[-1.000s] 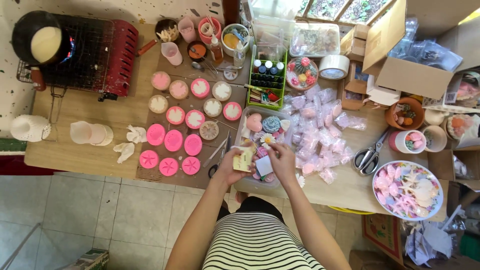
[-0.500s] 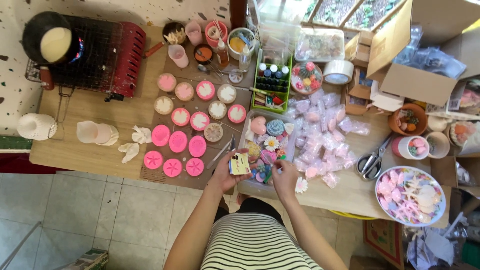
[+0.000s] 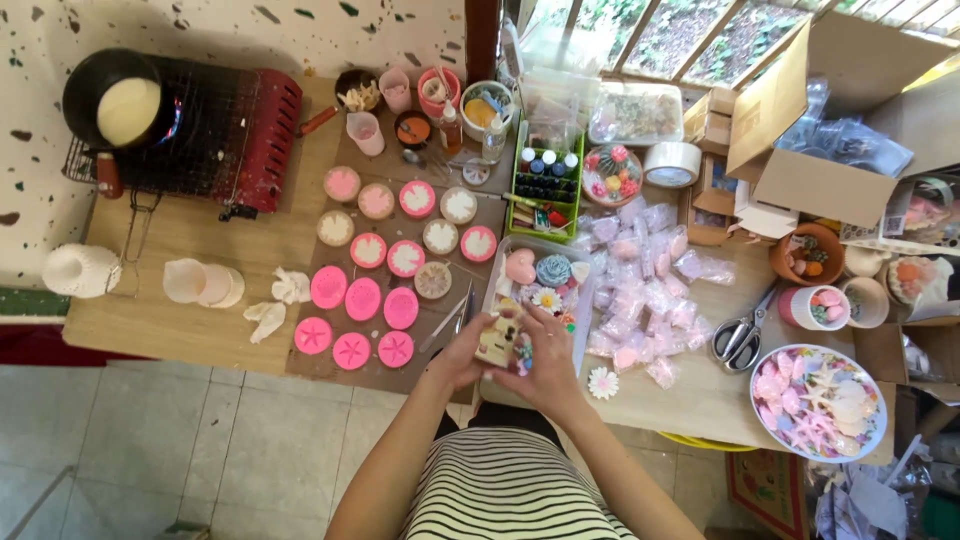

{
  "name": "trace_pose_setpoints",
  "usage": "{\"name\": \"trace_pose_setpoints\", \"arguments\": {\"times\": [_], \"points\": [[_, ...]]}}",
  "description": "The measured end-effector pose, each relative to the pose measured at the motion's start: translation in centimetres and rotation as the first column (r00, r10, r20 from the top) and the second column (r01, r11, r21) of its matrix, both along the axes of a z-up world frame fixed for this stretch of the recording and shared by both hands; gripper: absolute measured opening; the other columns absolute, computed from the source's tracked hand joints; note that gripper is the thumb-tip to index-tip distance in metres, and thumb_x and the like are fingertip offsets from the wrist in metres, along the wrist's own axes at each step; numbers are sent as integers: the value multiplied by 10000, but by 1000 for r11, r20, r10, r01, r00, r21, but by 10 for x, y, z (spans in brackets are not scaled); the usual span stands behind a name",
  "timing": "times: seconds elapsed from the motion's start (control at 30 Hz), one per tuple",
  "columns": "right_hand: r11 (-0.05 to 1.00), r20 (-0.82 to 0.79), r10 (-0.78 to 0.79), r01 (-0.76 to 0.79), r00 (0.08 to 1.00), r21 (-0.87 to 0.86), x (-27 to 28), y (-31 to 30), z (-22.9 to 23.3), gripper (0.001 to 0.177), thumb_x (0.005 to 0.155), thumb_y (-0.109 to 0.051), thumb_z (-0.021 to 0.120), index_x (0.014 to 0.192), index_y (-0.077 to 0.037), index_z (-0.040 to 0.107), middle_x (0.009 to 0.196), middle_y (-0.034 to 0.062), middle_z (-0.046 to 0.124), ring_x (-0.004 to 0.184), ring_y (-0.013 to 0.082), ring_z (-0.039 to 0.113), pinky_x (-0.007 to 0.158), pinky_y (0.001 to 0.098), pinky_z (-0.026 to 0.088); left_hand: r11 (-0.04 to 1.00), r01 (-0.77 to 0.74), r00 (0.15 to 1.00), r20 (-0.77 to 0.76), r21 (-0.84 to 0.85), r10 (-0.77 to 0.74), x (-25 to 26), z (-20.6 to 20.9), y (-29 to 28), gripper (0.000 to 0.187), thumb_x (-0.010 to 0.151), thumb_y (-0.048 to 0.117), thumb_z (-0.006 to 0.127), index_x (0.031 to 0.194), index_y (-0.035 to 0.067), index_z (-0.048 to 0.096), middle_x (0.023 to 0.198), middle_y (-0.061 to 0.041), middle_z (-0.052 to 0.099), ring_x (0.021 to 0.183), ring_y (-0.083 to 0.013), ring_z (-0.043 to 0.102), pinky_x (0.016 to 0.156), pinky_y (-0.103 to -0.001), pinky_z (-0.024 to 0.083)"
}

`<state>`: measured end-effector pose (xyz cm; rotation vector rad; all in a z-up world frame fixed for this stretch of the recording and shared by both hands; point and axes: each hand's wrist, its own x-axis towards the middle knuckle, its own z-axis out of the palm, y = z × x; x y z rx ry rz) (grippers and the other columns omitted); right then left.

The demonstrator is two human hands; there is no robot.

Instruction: Preparing, de-molding, and organizing decorative wax elements for candle making.

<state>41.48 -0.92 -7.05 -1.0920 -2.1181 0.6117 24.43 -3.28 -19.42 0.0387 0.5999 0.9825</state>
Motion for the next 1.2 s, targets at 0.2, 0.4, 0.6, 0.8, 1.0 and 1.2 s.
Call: {"name": "trace_pose_setpoints", "arguments": {"times": [0.2,0.4,0.6,0.8,1.0,1.2], "points": [[978,213,192,-168,958,-126,-9,24,-13,828,535,-320,950,1249,-73,610,1206,132,654,1170,324,587,1055,544,365,988,156,986,48,13,-157,-11,-34,-4,396,1070,324,454,1334,56,580,1156,-89,714,1015,-231,710,927,-387,581],[385,-215,84,-231,973,-893,9,78,-91,522,827,-332,754,1213,18,727,1011,135,773,796,198,694,723,396,569,925,373,927,7,69,-375,-30,2,9,557,1049,526,420,1372,91,550,1113,-130,728,936,-286,710,785,-457,572],[873,-23,-178,146,984,-466,37,223,-147,241,795,-72,713,1010,-124,810,842,38,781,729,123,701,685,307,555,976,193,953,-216,-104,-211,-50,-8,25,674,964,611,379,1475,174,419,1394,-107,601,1135,-227,694,905,-462,573],[927,31,-375,375,927,-14,26,270,-147,178,865,-70,722,997,-131,825,901,112,761,819,277,694,769,396,554,979,-185,866,-485,-83,123,-97,-28,-10,362,996,244,589,1299,71,493,1113,-68,566,838,-155,624,809,-365,552],[939,128,-315,290,940,183,21,277,-128,160,870,-44,719,1003,-96,793,967,99,743,966,315,654,860,434,524,814,-477,762,-617,-332,194,-123,-60,-61,297,1061,296,527,859,79,521,596,14,396,459,-105,408,489,-331,446],[973,238,-138,86,961,215,13,283,-106,188,819,-19,720,973,-102,787,955,52,749,952,278,652,839,429,503,816,-528,663,-715,-235,223,-109,-48,-64,132,903,125,624,1020,141,566,737,17,588,496,-82,417,513,-305,447]]}}
